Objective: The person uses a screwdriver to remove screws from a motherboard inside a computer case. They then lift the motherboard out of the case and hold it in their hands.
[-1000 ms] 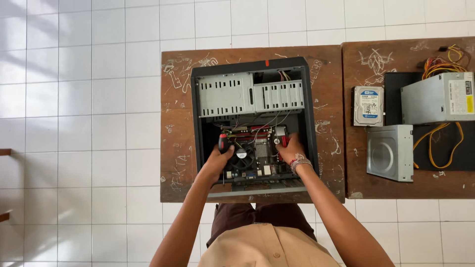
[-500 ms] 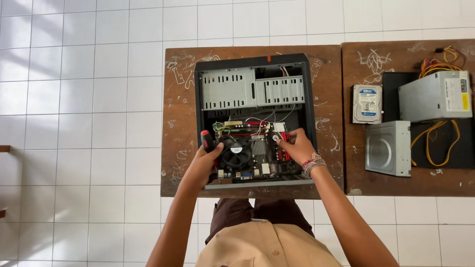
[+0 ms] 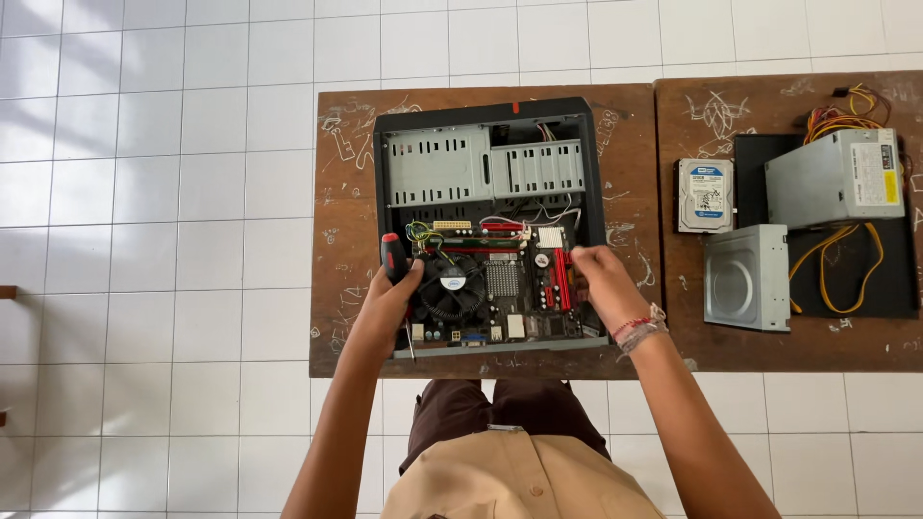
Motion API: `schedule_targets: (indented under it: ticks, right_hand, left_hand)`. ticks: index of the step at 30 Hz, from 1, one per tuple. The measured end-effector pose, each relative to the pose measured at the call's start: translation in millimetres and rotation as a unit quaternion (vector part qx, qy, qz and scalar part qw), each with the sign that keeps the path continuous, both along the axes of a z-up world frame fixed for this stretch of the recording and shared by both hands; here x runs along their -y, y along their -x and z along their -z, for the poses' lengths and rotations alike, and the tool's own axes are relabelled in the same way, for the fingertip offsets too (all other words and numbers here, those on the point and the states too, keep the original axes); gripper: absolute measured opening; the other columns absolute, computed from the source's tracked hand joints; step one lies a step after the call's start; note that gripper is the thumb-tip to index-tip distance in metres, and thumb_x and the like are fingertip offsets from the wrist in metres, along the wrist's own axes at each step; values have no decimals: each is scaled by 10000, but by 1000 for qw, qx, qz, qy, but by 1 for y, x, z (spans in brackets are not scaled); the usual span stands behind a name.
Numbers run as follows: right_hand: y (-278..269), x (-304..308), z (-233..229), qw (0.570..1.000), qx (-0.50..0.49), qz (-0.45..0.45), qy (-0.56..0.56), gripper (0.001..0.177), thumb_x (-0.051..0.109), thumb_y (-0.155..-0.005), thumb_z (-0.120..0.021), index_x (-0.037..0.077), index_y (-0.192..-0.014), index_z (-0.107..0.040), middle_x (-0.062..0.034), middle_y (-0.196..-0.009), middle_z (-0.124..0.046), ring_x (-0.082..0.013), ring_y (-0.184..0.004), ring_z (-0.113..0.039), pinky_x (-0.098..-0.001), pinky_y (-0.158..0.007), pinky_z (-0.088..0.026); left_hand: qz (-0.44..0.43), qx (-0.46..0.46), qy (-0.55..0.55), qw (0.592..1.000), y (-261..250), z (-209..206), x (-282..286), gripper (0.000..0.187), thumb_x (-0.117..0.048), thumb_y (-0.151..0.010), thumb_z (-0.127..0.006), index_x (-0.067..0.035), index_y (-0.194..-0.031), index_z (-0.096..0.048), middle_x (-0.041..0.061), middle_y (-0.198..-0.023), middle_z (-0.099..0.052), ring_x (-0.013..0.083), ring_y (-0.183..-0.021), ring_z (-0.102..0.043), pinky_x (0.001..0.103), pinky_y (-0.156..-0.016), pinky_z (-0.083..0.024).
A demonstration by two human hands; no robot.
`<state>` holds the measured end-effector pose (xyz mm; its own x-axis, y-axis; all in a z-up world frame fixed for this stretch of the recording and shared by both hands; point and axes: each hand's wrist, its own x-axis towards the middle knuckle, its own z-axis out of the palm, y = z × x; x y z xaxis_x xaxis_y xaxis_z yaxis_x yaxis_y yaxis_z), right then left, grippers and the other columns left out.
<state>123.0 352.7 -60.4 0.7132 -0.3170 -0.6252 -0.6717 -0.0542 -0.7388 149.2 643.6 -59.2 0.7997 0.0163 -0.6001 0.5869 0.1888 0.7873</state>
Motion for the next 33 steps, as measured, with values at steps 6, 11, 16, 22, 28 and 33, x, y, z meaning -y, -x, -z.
schedule_targets:
  ticks: [6, 11, 16, 22, 28, 33]
  right_hand:
    - [37, 0, 4, 996, 5, 50, -67, 418, 258, -981, -718, 77, -1327, -568, -172, -1241, -645, -308, -1148, -607, -490, -951, -456]
    - [68, -7, -9, 982, 120, 102, -103, 474, 210, -970, -701, 29, -1344, -471, -106, -1154, -544, -204, -1156, -508, -388, -1053, -384]
    - [85, 7, 7, 978, 135, 91, -131, 530, 194, -906, -746, 94, -1338, -457, -94, -1231, -525, -205, -1184, -492, -394, -1076, -358]
    - [78, 10, -18, 982, 96, 49, -155, 622, 122, -853, -790, 133, -1370, -442, -142, -1154, -583, -254, -1107, -529, -437, -1036, -355]
    - [95, -34, -35, 977, -33, 54, -204, 699, 202, -756, -719, 163, -1398, -445, -148, -1092, -633, -304, -949, -622, -419, -744, -529]
    - [109, -81, -30, 978, 16, 96, -186, 587, 170, -787, -769, 188, -1317, -519, -88, -1031, -700, -236, -1005, -628, -388, -1018, -408]
  left_hand:
    - [-24, 32, 1, 999, 26, 0, 3, 350, -253, -955, -744, 28, -1150, -673, 153, -962, -648, 285, -975, -657, 487, -878, -573]
    - [-55, 60, -19, 996, 64, 16, 15, 307, -247, -977, -717, 12, -1132, -660, 145, -969, -630, 270, -1012, -628, 460, -899, -555]
    - [-73, 71, -28, 994, 89, 11, 30, 238, -248, -1004, -671, -40, -1120, -668, 116, -1002, -620, 243, -1062, -612, 450, -952, -528]
    - [-162, 75, -25, 984, 104, -27, 37, 295, -220, -1005, -671, 5, -1196, -675, 136, -915, -625, 235, -885, -632, 410, -829, -563]
    - [-120, -40, -96, 987, 120, -80, -7, 248, -259, -988, -614, -62, -1138, -626, 98, -1001, -645, 184, -931, -606, 325, -804, -487]
    - [-76, 3, -138, 988, 120, -76, -48, 322, -289, -980, -591, -70, -1201, -673, 65, -1025, -645, 162, -962, -575, 316, -830, -475]
